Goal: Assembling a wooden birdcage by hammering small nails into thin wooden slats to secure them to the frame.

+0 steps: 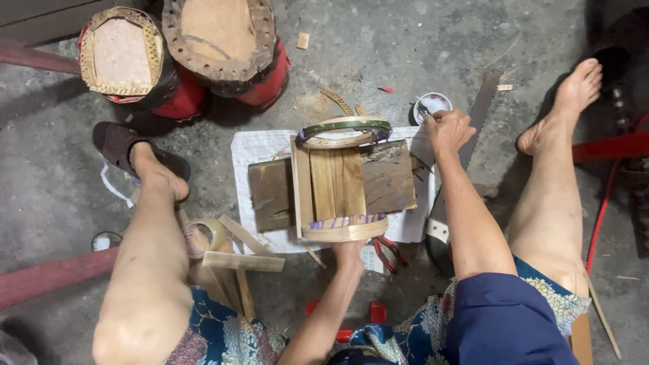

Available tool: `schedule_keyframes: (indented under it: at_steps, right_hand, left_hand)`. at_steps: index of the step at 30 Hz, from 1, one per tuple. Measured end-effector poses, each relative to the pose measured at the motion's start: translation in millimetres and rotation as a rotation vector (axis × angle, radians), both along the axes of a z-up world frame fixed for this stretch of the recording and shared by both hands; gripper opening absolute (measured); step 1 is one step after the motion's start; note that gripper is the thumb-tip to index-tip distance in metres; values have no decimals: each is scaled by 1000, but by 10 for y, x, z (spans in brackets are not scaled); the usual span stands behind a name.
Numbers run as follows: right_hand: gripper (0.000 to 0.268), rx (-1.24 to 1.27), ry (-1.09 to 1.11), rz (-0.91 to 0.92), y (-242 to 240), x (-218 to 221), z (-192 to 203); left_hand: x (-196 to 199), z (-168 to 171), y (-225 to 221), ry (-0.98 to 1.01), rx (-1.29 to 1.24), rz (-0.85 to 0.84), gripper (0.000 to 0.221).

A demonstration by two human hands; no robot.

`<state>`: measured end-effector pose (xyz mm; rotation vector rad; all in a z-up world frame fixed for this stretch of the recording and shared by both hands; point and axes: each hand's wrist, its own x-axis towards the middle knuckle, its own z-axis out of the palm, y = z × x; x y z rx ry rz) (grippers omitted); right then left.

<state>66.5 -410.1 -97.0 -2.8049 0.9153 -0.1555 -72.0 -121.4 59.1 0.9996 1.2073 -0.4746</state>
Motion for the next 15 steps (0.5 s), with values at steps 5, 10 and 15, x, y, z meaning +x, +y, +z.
schedule_keyframes:
  at_steps: [5, 10, 15]
  right_hand:
    - [8, -267, 75, -43, 108, 203, -208]
    - [13, -339, 156, 10, 140, 299, -231]
    - [15, -345, 222, 71, 63, 329, -507]
  left_hand:
    - [44, 30, -44, 28, 20, 9, 80]
    - [-1, -118, -4, -1, 49, -20, 72]
    - [-42, -146, -17, -73, 51, -32, 51]
